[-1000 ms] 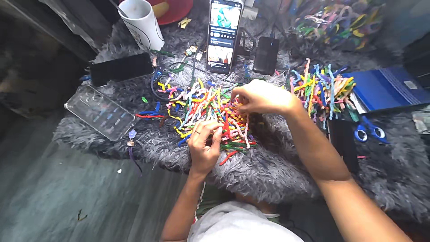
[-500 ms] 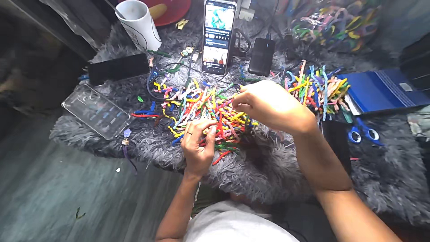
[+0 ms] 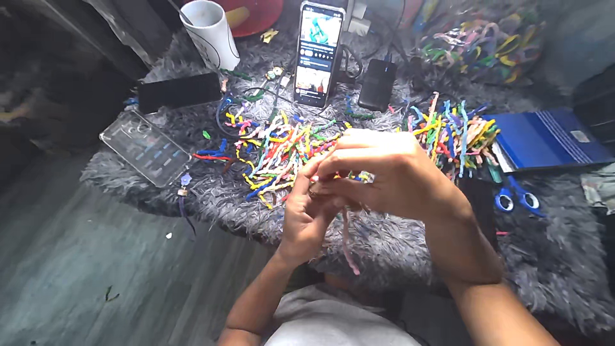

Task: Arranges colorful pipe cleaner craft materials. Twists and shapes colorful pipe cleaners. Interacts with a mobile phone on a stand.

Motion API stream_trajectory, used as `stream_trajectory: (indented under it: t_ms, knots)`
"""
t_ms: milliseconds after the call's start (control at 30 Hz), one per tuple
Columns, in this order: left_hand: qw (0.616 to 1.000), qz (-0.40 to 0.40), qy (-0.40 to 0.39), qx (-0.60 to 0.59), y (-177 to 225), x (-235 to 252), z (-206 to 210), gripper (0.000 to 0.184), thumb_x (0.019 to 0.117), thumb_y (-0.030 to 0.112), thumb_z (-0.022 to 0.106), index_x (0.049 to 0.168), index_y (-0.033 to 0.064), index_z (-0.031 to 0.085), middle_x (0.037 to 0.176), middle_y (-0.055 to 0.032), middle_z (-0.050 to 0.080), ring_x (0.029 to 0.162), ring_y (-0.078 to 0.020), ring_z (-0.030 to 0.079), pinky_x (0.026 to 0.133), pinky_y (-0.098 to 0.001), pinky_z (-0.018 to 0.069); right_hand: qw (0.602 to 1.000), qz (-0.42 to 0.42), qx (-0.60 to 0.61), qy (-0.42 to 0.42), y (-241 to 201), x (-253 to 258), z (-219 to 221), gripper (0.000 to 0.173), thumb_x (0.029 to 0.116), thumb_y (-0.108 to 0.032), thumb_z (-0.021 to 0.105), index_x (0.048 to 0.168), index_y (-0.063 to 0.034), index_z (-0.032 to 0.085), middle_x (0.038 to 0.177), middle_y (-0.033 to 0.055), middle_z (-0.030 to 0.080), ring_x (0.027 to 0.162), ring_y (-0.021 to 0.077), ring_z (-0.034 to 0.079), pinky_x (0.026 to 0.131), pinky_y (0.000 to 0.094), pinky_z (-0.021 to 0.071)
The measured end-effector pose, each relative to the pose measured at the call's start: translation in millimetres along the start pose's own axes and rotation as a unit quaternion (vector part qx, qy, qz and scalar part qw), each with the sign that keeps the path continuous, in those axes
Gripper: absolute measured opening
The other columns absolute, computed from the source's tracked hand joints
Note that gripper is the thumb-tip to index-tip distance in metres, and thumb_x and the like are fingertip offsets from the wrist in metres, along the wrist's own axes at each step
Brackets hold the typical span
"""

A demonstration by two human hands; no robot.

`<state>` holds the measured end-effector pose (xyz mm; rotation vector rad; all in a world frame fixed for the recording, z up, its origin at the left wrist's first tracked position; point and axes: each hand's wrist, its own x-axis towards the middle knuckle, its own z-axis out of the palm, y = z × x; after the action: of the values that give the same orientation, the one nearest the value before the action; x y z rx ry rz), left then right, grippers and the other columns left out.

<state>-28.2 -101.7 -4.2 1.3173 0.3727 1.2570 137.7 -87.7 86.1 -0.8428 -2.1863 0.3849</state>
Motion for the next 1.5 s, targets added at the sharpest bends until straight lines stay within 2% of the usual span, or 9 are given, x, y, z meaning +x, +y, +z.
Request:
stream_trajectory:
  t_ms: [100, 200, 333, 567, 867, 1033, 1167, 1300, 1500]
  knots:
    - [0.998, -0.043, 0.035, -0.033, -13.6, 6.6, -8.2, 0.017, 0.1046, 0.013, 0.056, 0.12, 0.0156, 0.063, 0.088, 0.0044, 0.074, 0.068, -0.0047, 0.069, 0.063, -0.0222, 0.0602, 0.998, 0.031, 0.043, 0.025, 27.3, 9.5, 1.0, 0.014, 0.0946, -0.011, 0.071, 0.098, 0.0014, 0.075, 0.088, 0.006, 0.073, 0.082, 0.0061, 0.068, 0.076, 0.0216, 0.0559]
    - [0.994, -0.086, 0.043, -0.058, -34.0, 13.9, -20.1, 0.026, 0.1061, 0.005, 0.045, 0.126, 0.0067, 0.063, 0.084, 0.0014, 0.072, 0.063, -0.0037, 0.065, 0.059, -0.0192, 0.0572, 0.983, 0.157, -0.036, 0.092, 70.3, 20.4, -2.3, 0.033, 0.1006, -0.022, 0.065, 0.126, -0.0011, 0.067, 0.101, 0.0076, 0.073, 0.087, 0.0108, 0.07, 0.078, 0.0273, 0.0578]
    - [0.989, -0.115, 0.055, -0.077, -44.3, 13.2, -22.5, 0.03, 0.1064, 0.005, 0.038, 0.122, 0.0048, 0.064, 0.075, 0.0012, 0.068, 0.057, -0.0036, 0.062, 0.056, -0.018, 0.0549, 0.935, 0.264, -0.166, 0.17, 148.8, 36.6, -1.5, 0.064, 0.0991, -0.031, 0.065, 0.156, -0.0098, 0.045, 0.139, 0.0201, 0.058, 0.125, 0.0344, 0.057, 0.104, 0.0456, 0.0463]
    - [0.982, -0.135, 0.055, -0.121, -43.5, 13.9, -27.4, 0.029, 0.1051, 0.004, 0.041, 0.116, 0.0043, 0.068, 0.07, -0.0003, 0.068, 0.055, -0.0036, 0.062, 0.057, -0.0178, 0.0546, 0.905, 0.298, -0.259, 0.157, 195.4, 47.6, 9.3, 0.065, 0.1004, -0.043, 0.059, 0.16, -0.0233, 0.042, 0.164, 0.0224, 0.032, 0.144, 0.0435, 0.038, 0.109, 0.0562, 0.0378]
    - [0.979, -0.132, 0.058, -0.141, -44.2, 14.7, -26.3, 0.028, 0.1059, 0.006, 0.041, 0.114, 0.006, 0.068, 0.071, -0.0005, 0.067, 0.055, -0.0035, 0.061, 0.056, -0.018, 0.0541, 0.897, 0.291, -0.307, 0.129, 199.1, 42.7, 6.5, 0.062, 0.1003, -0.045, 0.06, 0.157, -0.0247, 0.046, 0.16, 0.0237, 0.039, 0.143, 0.0457, 0.04, 0.108, 0.0591, 0.0388]
    - [0.984, -0.123, 0.042, -0.121, -44.8, 14.0, -26.6, 0.028, 0.1064, 0.005, 0.043, 0.118, 0.0056, 0.068, 0.076, -0.001, 0.071, 0.059, -0.0035, 0.063, 0.06, -0.0187, 0.0556, 0.921, 0.25, -0.244, 0.17, 185.8, 37.7, 4.6, 0.059, 0.0998, -0.037, 0.063, 0.151, -0.0094, 0.053, 0.14, 0.0225, 0.056, 0.129, 0.0397, 0.051, 0.107, 0.0495, 0.0422]
    - [0.987, -0.113, 0.029, -0.112, -44.2, 13.8, -25.9, 0.027, 0.1062, 0.005, 0.046, 0.12, 0.0057, 0.069, 0.077, 0.0006, 0.071, 0.061, -0.0027, 0.064, 0.061, -0.0182, 0.0565, 0.967, 0.234, -0.104, -0.003, 135.5, 33.2, -14.9, 0.033, 0.1012, -0.023, 0.063, 0.125, 0.0, 0.065, 0.104, 0.0146, 0.072, 0.096, 0.0252, 0.07, 0.089, 0.0434, 0.0561]
    - [0.99, -0.092, 0.02, -0.104, -42.7, 11.0, -24.8, 0.022, 0.1064, 0.013, 0.052, 0.116, 0.009, 0.072, 0.078, 0.0008, 0.074, 0.06, -0.0016, 0.065, 0.057, -0.0165, 0.0554, 0.969, 0.135, 0.026, -0.204, 70.3, 27.6, -26.8, 0.021, 0.0964, -0.024, 0.069, 0.107, -0.0061, 0.073, 0.082, 0.0009, 0.071, 0.073, 0.0072, 0.067, 0.07, 0.028, 0.0564]
    - [0.999, -0.02, 0.011, 0.036, -20.7, 1.7, -13.6, 0.018, 0.1047, 0.02, 0.058, 0.101, 0.0187, 0.075, 0.084, 0.0123, 0.074, 0.07, 0.0039, 0.068, 0.064, -0.0158, 0.0587, 0.985, 0.038, -0.059, -0.155, 7.0, 4.0, -19.1, 0.015, 0.0945, -0.023, 0.065, 0.092, -0.0149, 0.077, 0.077, -0.0028, 0.06, 0.071, 0.0095, 0.059, 0.06, 0.0268, 0.0457]
